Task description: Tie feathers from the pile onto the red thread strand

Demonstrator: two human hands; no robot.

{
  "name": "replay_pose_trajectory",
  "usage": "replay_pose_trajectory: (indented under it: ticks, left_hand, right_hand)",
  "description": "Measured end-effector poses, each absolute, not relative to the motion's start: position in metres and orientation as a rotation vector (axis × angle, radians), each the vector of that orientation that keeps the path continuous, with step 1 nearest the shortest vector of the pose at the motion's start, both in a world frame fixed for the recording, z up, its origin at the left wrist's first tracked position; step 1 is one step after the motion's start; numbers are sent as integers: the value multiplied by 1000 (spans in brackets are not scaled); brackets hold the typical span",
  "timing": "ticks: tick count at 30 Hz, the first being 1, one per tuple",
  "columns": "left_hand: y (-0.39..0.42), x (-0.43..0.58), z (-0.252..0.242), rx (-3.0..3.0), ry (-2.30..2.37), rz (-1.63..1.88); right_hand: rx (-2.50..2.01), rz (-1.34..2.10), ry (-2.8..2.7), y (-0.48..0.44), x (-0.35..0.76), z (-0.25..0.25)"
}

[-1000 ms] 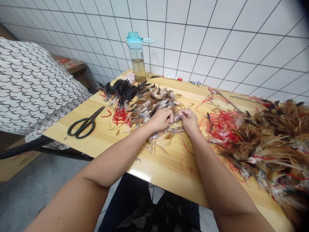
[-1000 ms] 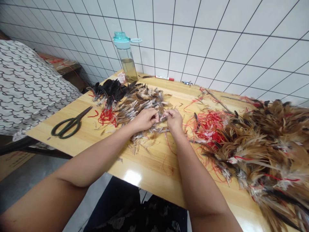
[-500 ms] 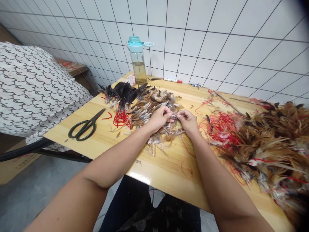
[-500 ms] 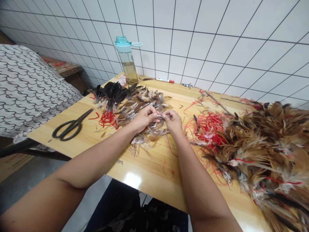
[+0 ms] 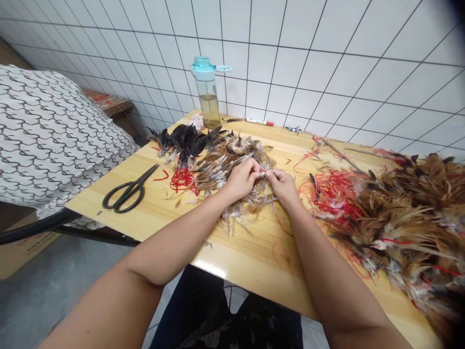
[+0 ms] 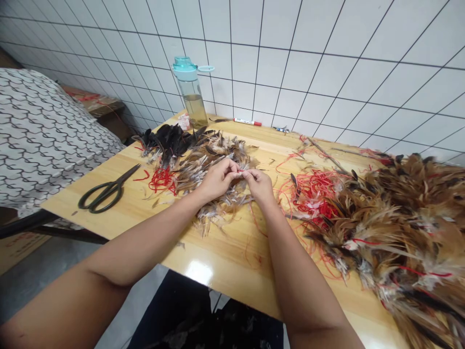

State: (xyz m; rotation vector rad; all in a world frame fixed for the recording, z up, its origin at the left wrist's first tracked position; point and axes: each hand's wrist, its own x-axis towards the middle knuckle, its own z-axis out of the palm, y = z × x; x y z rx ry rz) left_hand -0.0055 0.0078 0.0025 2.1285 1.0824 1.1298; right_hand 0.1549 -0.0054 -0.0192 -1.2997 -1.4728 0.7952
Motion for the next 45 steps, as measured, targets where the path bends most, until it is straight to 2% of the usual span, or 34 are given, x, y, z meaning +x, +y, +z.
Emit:
replay_pose_trajectory:
  ticks: [5, 10, 15, 24, 30, 36, 45]
  left_hand:
    - [10, -7, 2, 2068, 1055, 1049]
    - [17, -6, -9, 1804, 1072, 1037]
    - [13, -6, -6, 1833, 1158, 1001]
    - [8, -6, 1, 1898, 1253, 979]
    - [10, -4, -3, 1491, 1081, 949]
    - [9, -3, -1, 1424, 1014, 967]
    - [7, -5, 5, 2006, 1107, 1172]
  right_hand:
    - [-1302, 725, -1600, 1, 159, -25]
    - [-1476, 461, -1995, -4, 158, -17]
    - [-1735, 180, -2255, -17, 153, -5]
    - [-1881, 25, -2354, -21, 151, -2]
    - [-1862, -40, -2333, -28, 149, -1]
    - [-1765, 28, -2291, -31, 143, -1]
    - [-1456, 633, -1587, -9, 151, -15]
